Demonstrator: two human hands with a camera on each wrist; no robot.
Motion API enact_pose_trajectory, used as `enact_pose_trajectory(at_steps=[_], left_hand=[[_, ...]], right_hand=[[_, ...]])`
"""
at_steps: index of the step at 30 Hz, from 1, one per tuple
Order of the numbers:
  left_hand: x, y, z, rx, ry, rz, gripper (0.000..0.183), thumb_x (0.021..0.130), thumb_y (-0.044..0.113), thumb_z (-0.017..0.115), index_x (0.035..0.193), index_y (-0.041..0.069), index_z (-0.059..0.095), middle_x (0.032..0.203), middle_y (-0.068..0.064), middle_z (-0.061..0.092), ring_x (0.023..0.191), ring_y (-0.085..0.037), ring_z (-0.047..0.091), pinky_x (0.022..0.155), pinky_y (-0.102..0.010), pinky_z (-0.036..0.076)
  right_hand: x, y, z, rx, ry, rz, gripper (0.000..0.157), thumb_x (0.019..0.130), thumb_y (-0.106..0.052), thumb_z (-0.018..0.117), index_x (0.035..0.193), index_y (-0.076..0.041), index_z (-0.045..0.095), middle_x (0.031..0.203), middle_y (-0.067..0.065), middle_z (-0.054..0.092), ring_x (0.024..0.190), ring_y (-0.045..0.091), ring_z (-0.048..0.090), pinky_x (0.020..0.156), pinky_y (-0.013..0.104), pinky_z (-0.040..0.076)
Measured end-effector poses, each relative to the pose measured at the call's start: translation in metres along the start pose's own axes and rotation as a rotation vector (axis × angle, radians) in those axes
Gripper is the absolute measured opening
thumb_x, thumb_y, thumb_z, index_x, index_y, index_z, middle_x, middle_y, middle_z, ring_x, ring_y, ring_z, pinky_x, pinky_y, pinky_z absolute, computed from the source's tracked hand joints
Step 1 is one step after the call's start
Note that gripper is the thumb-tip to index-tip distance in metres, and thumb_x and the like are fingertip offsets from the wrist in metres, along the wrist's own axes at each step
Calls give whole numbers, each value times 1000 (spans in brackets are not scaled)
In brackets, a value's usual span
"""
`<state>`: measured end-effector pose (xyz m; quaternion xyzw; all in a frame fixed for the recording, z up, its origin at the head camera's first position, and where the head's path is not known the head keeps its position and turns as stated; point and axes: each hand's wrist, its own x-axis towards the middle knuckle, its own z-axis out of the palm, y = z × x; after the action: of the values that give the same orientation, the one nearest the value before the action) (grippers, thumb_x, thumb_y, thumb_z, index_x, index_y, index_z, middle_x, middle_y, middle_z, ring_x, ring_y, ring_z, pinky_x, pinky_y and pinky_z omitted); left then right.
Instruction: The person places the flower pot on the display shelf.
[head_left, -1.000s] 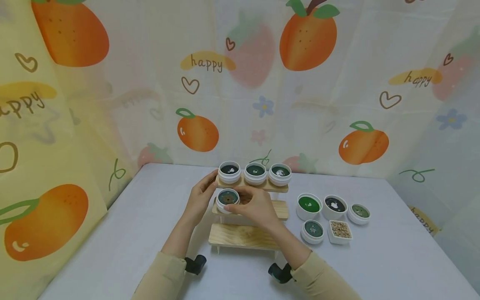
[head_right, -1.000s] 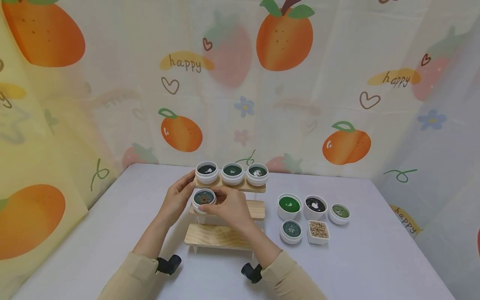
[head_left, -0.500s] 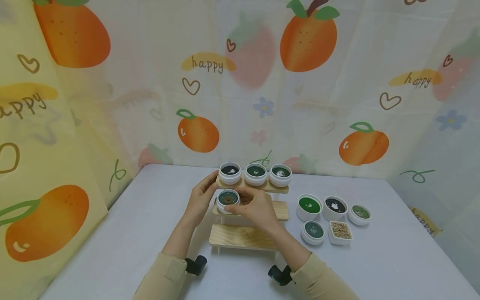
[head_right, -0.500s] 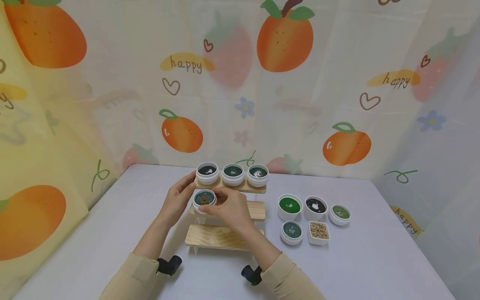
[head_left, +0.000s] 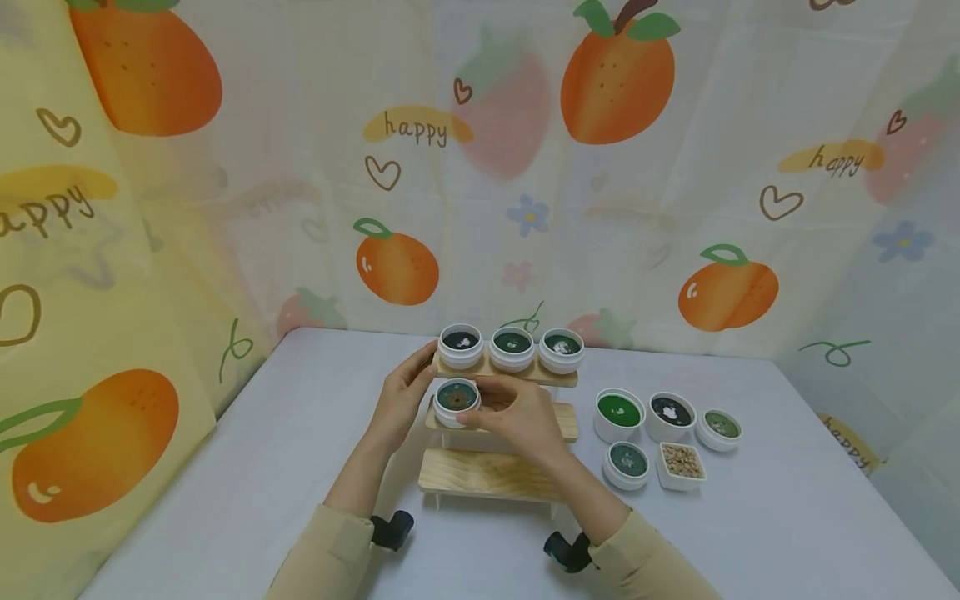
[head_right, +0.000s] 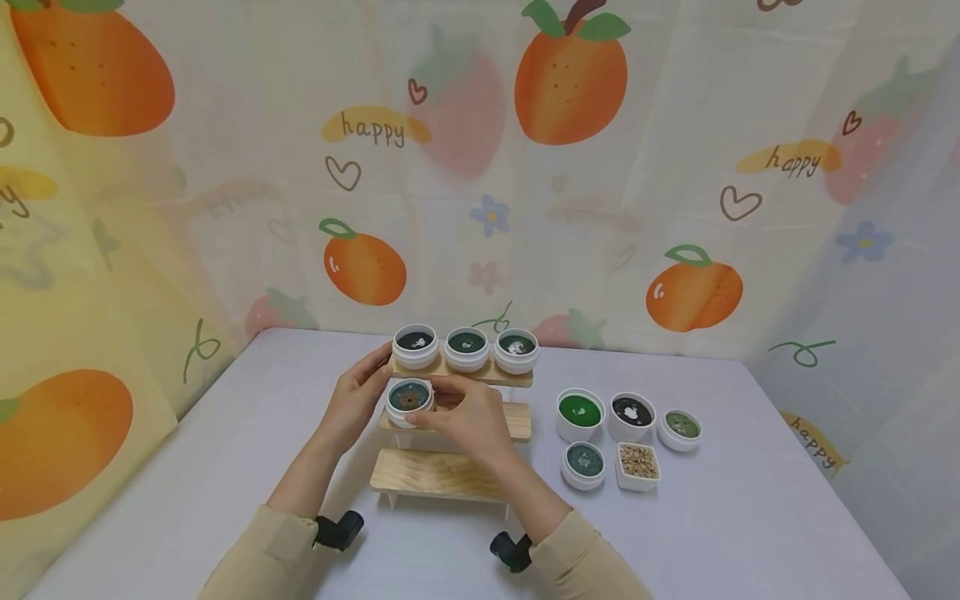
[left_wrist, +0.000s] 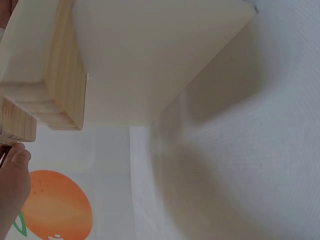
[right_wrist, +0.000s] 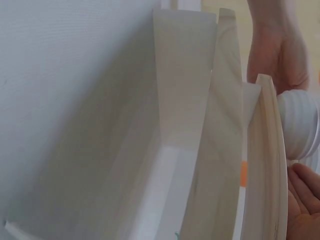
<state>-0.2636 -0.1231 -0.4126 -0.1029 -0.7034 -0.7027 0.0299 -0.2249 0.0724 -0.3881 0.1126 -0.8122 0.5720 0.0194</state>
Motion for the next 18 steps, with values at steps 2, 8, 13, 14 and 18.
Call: enact_pose_trajectory(at_steps=[2, 8, 13, 14, 18], left_hand=[[0, 0, 0, 1, 1, 0, 48, 105, 13, 45, 151, 4, 37, 158, -15, 39, 149, -28, 34, 127, -44, 27], [0, 1, 1, 4, 1, 3, 48, 105, 13, 45, 151, 3, 37, 158, -15, 39, 150, -28, 33, 127, -44, 27], [0, 1, 1, -1, 3, -1, 48, 105, 12, 45, 151, 2, 37, 158, -15, 39, 150, -28, 32, 127, -43, 27], [0, 1, 1, -1, 4, -3, 48, 105, 12, 45, 151, 2, 36, 158, -15, 38, 150, -27, 32, 127, -43, 27], [0, 1, 0, 7, 11, -10, 48, 105, 12, 45, 151, 2, 36, 158, -15, 39, 150, -26, 33, 126, -42, 28]], right_hand=[[-1, 0, -2, -4, 1, 1, 55, 69, -32, 90, 118, -17, 72, 115, 3, 75, 101, 19, 73, 84, 29, 63], [-6, 3, -11, -2, 15, -5, 57, 69, -30, 90, 120, -14, 71, 118, 6, 74, 105, 21, 73, 90, 32, 61], [-13, 6, -20, 6, 28, -8, 54, 68, -27, 91, 118, -16, 72, 118, 5, 74, 107, 20, 72, 93, 30, 60], [-14, 7, -22, 1, 30, -14, 54, 68, -27, 91, 118, -15, 72, 118, 6, 74, 107, 20, 72, 93, 29, 60], [-18, 12, -30, -40, 43, -30, 54, 69, -26, 90, 118, -15, 71, 119, 6, 74, 109, 19, 72, 95, 26, 59]])
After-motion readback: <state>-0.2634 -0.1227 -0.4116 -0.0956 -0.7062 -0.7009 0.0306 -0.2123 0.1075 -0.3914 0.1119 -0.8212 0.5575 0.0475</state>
